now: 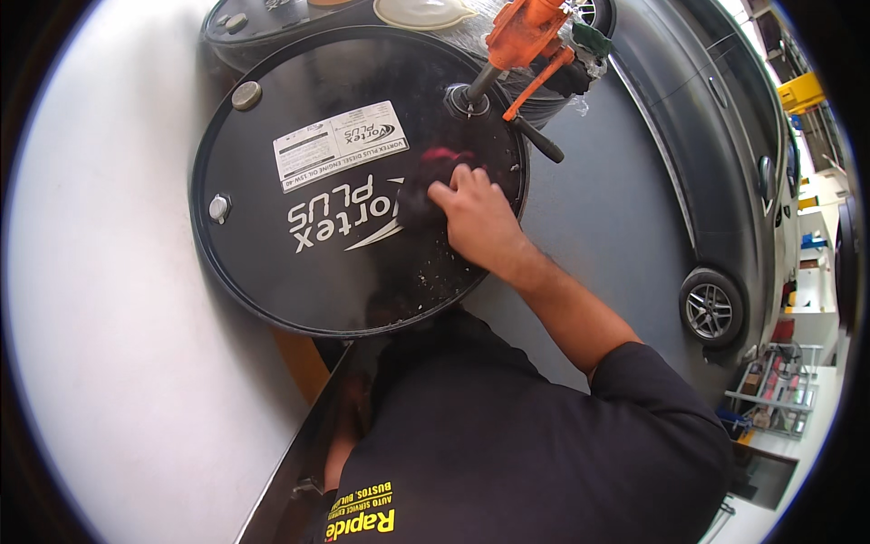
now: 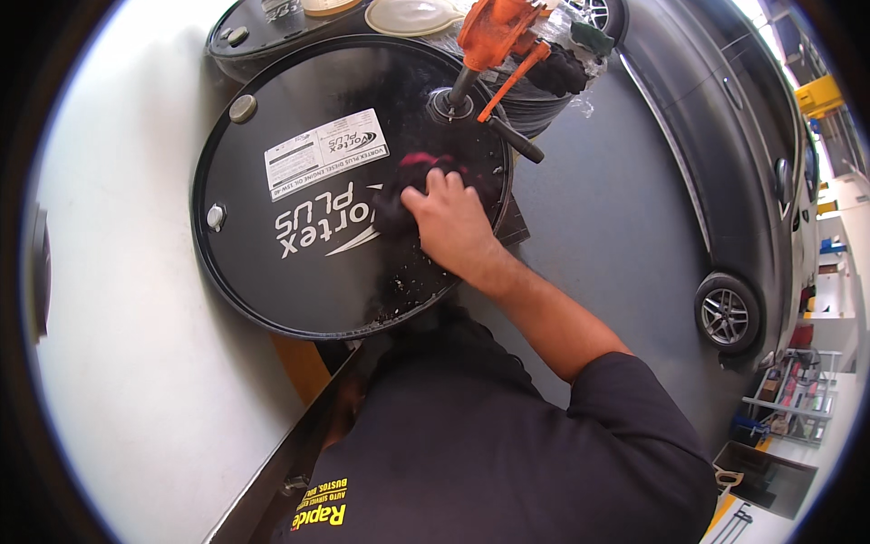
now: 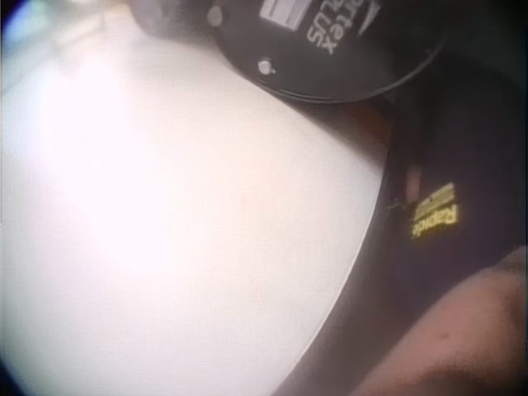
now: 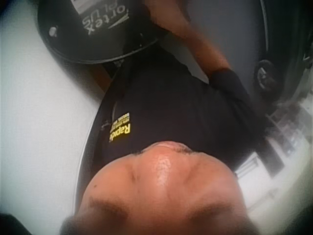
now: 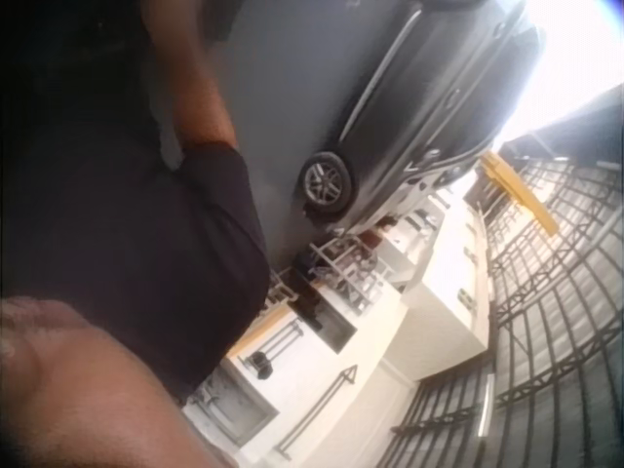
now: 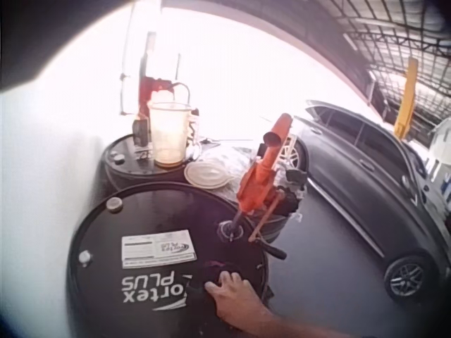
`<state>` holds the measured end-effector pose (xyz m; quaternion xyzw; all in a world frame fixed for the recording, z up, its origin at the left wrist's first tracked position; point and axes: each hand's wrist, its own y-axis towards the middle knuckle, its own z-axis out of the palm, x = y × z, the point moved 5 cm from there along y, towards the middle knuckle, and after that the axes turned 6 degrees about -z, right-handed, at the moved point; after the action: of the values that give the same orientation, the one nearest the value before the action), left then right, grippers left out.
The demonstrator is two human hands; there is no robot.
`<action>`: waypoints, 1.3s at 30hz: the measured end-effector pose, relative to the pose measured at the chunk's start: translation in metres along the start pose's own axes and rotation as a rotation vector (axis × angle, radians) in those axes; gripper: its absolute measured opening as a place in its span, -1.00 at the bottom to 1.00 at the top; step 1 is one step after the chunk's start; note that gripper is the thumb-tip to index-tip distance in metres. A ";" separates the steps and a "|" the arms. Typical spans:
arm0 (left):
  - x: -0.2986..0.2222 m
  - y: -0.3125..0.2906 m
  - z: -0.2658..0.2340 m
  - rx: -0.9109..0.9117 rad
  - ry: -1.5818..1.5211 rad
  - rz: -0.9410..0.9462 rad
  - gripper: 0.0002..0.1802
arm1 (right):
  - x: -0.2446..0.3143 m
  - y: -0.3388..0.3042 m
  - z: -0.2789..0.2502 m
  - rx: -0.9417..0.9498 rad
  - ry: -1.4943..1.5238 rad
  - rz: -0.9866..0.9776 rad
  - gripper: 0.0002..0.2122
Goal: The person wipes the top and sides of large black barrels with a cloth, then uses a green scrubber on a white plastic container. The person continues wiping the barrels and handles several cloths and containers in a garage-like workspace.
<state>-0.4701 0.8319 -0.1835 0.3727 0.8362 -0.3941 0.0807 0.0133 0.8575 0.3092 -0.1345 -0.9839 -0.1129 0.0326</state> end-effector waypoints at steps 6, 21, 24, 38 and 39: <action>0.006 -0.009 0.012 0.064 -0.141 -0.116 -0.62 | -0.042 0.040 -0.014 -0.148 -0.076 -0.054 -0.76; -0.031 -0.043 0.011 0.314 -0.574 -0.518 -0.59 | 0.024 -0.020 -0.030 0.011 0.221 0.011 -0.62; -0.012 -0.053 0.012 0.247 -0.631 -0.511 -0.61 | 0.001 0.005 -0.068 -0.141 0.129 -0.032 -0.74; 0.029 -0.042 0.090 0.037 -0.978 -0.548 -0.58 | -0.016 -0.050 -0.038 0.283 0.198 -0.245 -0.76; 0.017 -0.042 0.100 0.082 -0.996 -0.597 -0.57 | -0.005 -0.051 -0.033 0.257 0.249 -0.294 -0.76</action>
<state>-0.5270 0.7525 -0.2329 -0.1068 0.7505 -0.5595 0.3351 0.0053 0.8009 0.3305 0.0306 -0.9876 -0.0061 0.1536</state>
